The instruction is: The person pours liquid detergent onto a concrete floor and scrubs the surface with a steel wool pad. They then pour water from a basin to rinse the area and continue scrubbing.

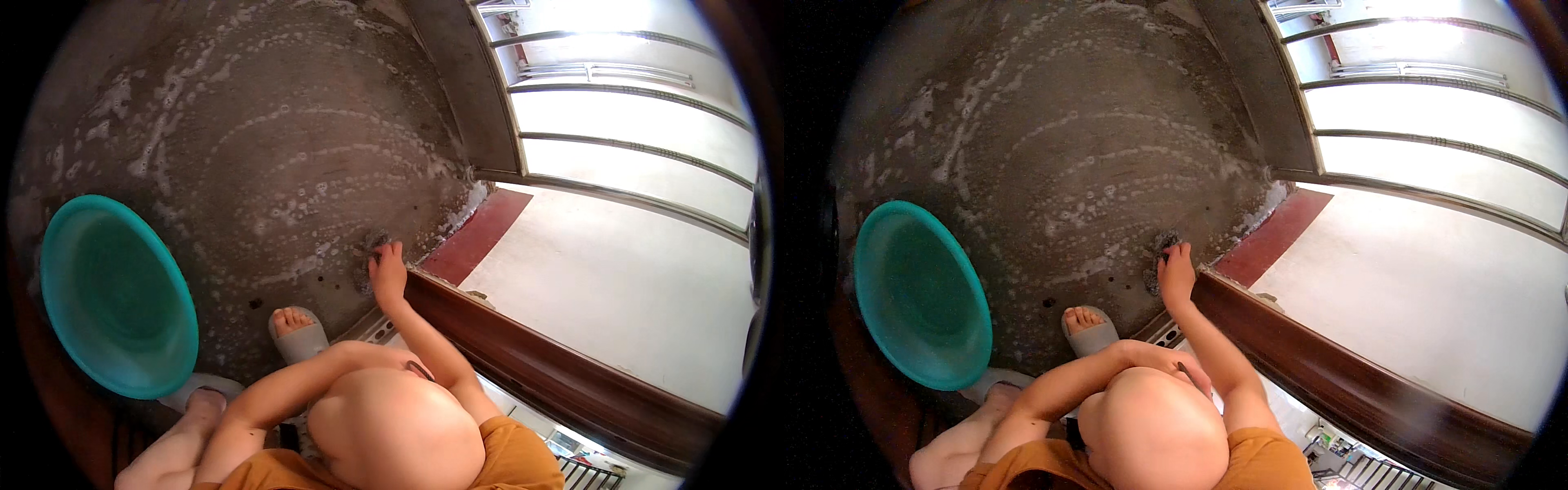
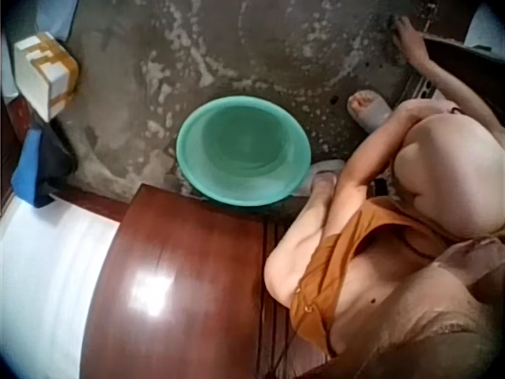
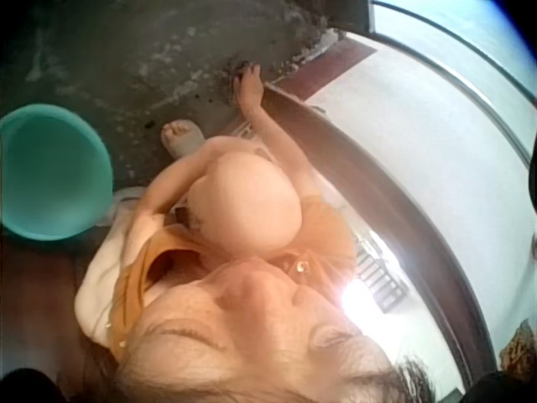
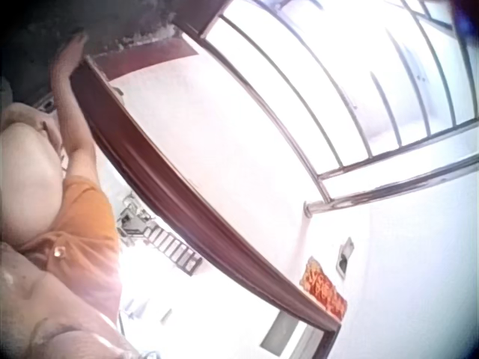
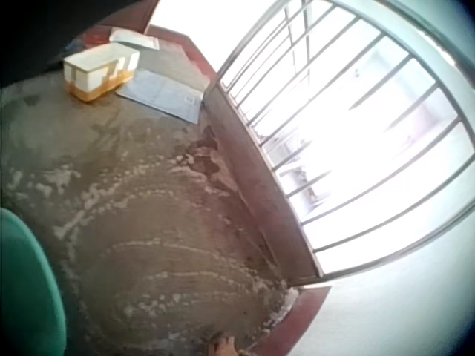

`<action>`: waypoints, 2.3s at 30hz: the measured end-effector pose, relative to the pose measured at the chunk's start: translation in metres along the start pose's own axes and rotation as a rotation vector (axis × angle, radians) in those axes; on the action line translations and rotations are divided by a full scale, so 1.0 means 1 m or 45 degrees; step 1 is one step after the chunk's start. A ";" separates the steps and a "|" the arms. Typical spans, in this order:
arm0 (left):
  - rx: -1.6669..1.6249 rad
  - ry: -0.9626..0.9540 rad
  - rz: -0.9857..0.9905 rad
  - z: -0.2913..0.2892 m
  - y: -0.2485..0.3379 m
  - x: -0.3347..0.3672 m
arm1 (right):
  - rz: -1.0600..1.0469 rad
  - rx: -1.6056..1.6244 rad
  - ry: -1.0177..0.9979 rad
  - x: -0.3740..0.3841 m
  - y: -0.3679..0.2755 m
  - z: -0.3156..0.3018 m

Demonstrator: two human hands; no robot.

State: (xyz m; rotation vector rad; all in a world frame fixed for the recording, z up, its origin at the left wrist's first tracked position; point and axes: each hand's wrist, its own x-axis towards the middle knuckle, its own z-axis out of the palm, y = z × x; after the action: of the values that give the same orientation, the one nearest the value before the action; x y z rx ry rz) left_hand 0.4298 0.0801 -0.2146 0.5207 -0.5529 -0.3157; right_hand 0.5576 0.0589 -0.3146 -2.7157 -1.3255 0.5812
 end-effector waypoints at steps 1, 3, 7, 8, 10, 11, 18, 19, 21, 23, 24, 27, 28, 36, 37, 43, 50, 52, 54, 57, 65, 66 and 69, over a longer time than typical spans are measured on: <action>0.037 0.016 0.002 -0.001 -0.002 0.001 | 0.071 0.067 -0.035 -0.003 -0.006 -0.001; 0.036 -0.008 -0.033 -0.007 -0.006 0.005 | 0.145 -0.011 0.161 0.007 0.019 0.009; -0.052 0.026 -0.101 -0.008 0.004 0.008 | 0.515 -0.478 0.342 0.042 0.110 0.010; -0.084 0.064 -0.101 -0.004 0.003 0.005 | 0.488 -0.650 0.187 0.057 0.108 0.005; -0.146 0.147 -0.087 0.005 -0.001 -0.003 | 0.545 -0.655 0.061 0.094 0.091 0.000; -0.123 0.103 -0.059 0.005 -0.003 -0.005 | 0.688 -0.499 0.106 0.107 0.093 -0.008; 0.067 0.022 0.053 0.022 -0.010 -0.024 | 0.564 -0.233 0.351 0.128 0.152 -0.018; 0.050 0.021 0.052 0.023 -0.007 -0.025 | 0.527 -0.289 0.295 0.124 0.158 -0.014; 0.029 0.020 0.038 0.029 -0.002 -0.028 | 0.435 -0.398 0.190 0.121 0.159 -0.014; 0.002 -0.001 0.020 0.026 -0.015 -0.031 | 0.524 -0.557 0.049 0.092 0.140 0.009; -0.007 -0.013 0.014 0.027 -0.018 -0.031 | 0.539 -0.679 -0.073 0.078 0.135 0.024; -0.004 -0.016 0.000 0.019 -0.019 -0.030 | 0.611 -0.652 -0.111 0.033 0.089 0.048; 0.013 0.008 -0.012 0.018 -0.014 -0.028 | 0.564 -0.543 -0.136 0.022 0.061 0.033; 0.007 0.101 0.031 -0.014 0.005 0.014 | 0.808 0.119 0.688 0.128 0.114 0.006; 0.012 0.136 0.033 -0.016 0.004 0.018 | 0.865 0.209 0.714 0.137 0.116 -0.002; 0.108 0.163 0.020 -0.031 0.014 0.016 | 0.916 0.260 0.718 0.162 0.139 -0.020; 0.059 0.350 0.001 -0.022 0.001 0.014 | 0.691 -0.388 0.553 0.215 0.235 -0.037; 0.060 0.339 -0.011 -0.020 0.001 0.014 | 0.747 -0.021 0.669 0.237 0.241 -0.042; 0.065 0.349 -0.004 -0.015 0.004 0.012 | 0.374 -0.268 0.573 0.252 0.183 -0.038; 0.079 0.306 -0.024 -0.016 0.008 0.019 | 0.134 -0.164 0.676 0.262 0.073 -0.019; 0.151 0.204 -0.096 -0.022 0.015 0.045 | -0.144 0.461 0.506 0.225 0.026 -0.004; 0.148 0.161 -0.054 -0.018 0.020 0.047 | 0.025 0.611 0.493 0.217 0.035 -0.009; 0.084 0.044 0.024 -0.015 0.019 0.050 | 0.239 0.232 0.678 0.196 0.167 -0.036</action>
State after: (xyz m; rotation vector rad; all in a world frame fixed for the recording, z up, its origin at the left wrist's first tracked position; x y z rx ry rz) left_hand 0.4814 0.0812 -0.1944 0.5833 -0.5357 -0.2703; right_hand 0.8046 0.1093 -0.3771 -2.5920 -0.8495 -0.0259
